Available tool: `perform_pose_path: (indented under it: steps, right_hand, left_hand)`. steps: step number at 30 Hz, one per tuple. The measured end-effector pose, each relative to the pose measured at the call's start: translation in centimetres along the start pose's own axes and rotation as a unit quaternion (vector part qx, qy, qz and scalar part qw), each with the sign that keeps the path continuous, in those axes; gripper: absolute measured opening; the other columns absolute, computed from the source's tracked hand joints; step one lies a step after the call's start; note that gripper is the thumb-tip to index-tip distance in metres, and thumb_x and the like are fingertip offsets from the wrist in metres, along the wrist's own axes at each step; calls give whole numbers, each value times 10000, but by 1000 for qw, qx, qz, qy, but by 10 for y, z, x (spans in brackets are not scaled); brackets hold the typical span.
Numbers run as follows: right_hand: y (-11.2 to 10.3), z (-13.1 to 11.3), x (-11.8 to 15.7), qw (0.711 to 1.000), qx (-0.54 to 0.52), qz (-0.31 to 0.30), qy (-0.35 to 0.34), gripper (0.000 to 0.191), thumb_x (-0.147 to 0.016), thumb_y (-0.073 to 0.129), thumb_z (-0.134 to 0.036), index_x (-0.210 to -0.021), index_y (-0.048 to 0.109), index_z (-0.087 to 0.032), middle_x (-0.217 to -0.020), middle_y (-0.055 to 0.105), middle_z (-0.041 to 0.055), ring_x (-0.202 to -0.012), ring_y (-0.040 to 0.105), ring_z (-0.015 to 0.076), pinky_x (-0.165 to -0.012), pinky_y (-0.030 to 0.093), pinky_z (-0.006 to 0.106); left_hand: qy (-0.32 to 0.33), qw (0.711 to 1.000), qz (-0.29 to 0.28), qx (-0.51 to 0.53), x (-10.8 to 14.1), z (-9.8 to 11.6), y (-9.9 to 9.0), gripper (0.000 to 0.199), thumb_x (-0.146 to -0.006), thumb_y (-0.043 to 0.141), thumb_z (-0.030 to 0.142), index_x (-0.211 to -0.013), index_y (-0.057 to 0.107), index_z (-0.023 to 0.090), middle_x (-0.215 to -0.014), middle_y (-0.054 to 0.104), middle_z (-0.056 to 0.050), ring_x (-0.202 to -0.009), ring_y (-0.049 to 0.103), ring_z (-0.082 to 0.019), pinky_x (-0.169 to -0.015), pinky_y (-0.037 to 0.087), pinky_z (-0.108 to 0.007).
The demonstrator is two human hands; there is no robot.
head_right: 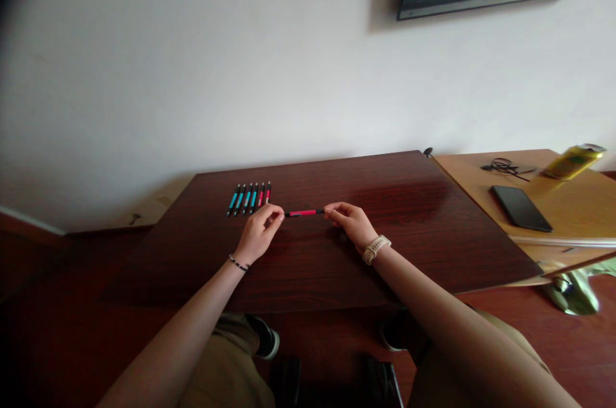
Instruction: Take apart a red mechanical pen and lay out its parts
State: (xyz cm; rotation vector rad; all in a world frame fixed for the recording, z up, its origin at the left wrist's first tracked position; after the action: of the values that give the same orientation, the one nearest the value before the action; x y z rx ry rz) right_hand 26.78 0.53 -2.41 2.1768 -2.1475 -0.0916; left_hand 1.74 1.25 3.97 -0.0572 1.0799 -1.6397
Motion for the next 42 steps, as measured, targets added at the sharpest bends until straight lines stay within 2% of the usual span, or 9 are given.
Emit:
perform_pose_path:
  steps: [20, 29, 42]
  right_hand:
    - [1, 0, 1, 1000, 10, -4, -1, 466, -752, 838, -598, -960, 763, -188, -866, 718, 44, -682, 518, 137, -632, 409, 283]
    - [0, 2, -1, 1000, 18, -8, -3, 479, -754, 831, -614, -969, 771, -191, -874, 726, 46, -678, 525, 140, -631, 412, 285]
    - [1, 1, 0, 1000, 16, -10, -1, 455, -766, 826, -596, -968, 773, -192, -875, 725, 48, -685, 526, 142, -642, 416, 290]
  left_hand:
    - [-8, 999, -29, 17, 3, -2, 7, 204, -1053, 479, 268, -887, 587, 216, -857, 617, -6, -773, 567, -166, -749, 437, -291]
    - [-18, 998, -43, 37, 4, -7, 13, 229, -1075, 429, 285, -907, 572, 222, -892, 666, -27, -844, 638, -182, -801, 484, -298]
    - [-23, 998, -47, 39, 5, -8, 15, 276, -1074, 432, 272, -848, 582, 219, -852, 688, -22, -803, 661, -177, -786, 502, -296]
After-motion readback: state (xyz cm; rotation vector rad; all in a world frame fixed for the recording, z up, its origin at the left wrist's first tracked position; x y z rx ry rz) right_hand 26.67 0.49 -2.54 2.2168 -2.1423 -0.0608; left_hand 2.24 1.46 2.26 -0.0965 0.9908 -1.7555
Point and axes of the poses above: each hand's wrist, its own x-axis away from the middle knuckle, its own y-axis out of the palm, z = x × y, the point moved 7 cm from there along -x, towards the middle knuckle
